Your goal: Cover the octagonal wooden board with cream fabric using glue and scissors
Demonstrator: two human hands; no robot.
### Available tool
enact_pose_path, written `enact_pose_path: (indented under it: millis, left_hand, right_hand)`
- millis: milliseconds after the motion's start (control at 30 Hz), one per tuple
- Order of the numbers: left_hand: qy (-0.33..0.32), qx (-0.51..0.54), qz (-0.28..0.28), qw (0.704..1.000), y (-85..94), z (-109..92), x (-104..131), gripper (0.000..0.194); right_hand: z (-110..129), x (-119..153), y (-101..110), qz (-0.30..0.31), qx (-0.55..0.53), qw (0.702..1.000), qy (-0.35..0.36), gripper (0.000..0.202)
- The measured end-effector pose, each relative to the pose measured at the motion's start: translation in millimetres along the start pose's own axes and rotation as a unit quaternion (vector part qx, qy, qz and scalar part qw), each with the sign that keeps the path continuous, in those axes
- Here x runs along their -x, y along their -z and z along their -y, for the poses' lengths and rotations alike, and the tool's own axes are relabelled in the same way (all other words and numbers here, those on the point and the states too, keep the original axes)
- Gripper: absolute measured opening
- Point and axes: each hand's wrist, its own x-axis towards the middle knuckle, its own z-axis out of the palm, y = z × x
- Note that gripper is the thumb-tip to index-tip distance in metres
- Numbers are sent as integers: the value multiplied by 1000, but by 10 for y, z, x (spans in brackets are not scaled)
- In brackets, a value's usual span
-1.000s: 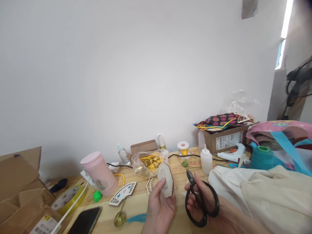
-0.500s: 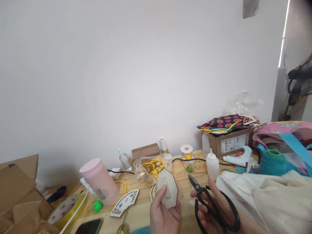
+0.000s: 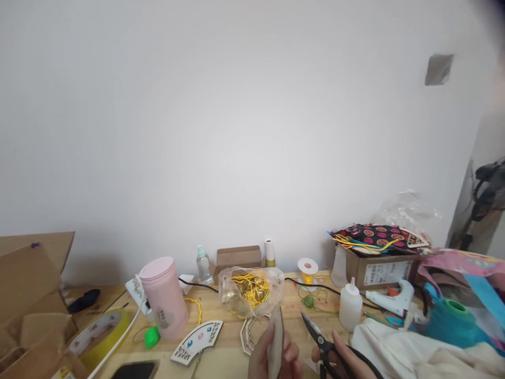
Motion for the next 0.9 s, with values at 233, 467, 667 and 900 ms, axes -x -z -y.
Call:
enact_pose_path:
  millis: [233, 467, 667, 900]
  left_hand:
    - [-121, -258, -128, 950, 96, 268, -124, 41]
    - [-140, -370, -125, 910, 147, 244, -122, 49]
    - [-234, -492, -214, 811, 424, -49, 74, 32]
    - [-290, -571, -217, 737, 371, 197, 296, 19]
  right_hand:
    - [77, 89, -270, 5, 8, 1000, 17, 43]
    - [150, 175, -318, -27, -6, 999, 27, 33]
    - [97, 183, -250, -58, -88, 991, 81, 18]
    - [94, 138, -233, -32, -101, 993, 56, 18]
